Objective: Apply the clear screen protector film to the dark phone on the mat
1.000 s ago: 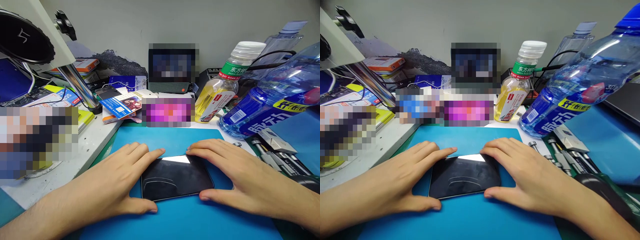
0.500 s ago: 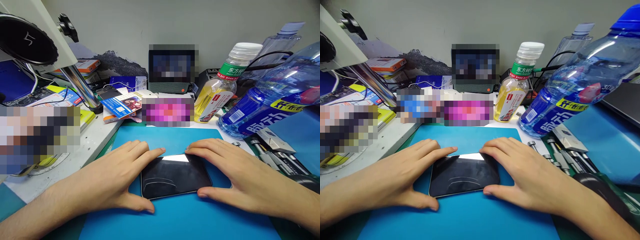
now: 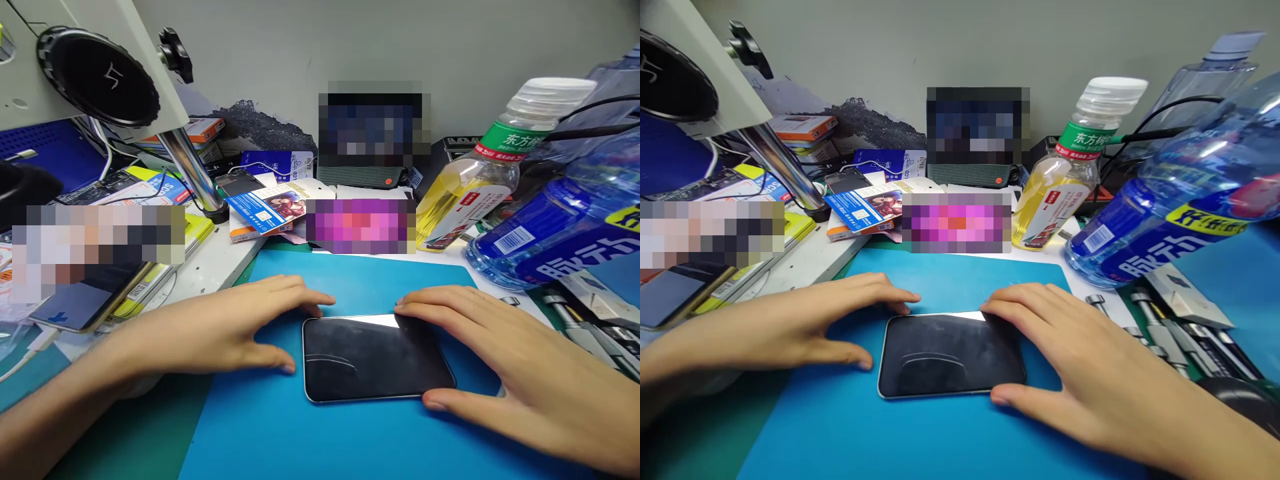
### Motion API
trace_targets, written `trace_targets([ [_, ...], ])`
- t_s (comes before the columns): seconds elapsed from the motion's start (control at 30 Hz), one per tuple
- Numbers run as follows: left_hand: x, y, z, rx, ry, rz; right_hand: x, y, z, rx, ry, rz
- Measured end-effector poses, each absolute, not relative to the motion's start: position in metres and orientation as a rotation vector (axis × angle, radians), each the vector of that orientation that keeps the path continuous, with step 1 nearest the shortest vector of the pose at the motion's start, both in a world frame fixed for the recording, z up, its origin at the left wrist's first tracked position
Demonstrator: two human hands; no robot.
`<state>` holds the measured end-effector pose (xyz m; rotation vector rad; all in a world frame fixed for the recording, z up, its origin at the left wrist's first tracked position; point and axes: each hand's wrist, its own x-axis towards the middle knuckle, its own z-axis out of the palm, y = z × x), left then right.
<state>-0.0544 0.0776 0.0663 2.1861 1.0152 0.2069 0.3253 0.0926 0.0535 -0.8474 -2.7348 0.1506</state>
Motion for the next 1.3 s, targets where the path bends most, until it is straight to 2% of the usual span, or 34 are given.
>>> trace_targets([
  [0.6,-0.051,0.082,0.057,2.057,0.975,0.329,0.331,0.094,0.042,-0.951,-2.749,0.241],
  [0.97,-0.048,0.081,0.057,2.041,1.029,0.282,0.321,0.094,0.055,-0.884,-2.74,0.194],
  [1.3,-0.052,0.079,0.05,2.039,1.062,0.278,0.317,0.093,0.061,-0.957,-2.746,0.303],
])
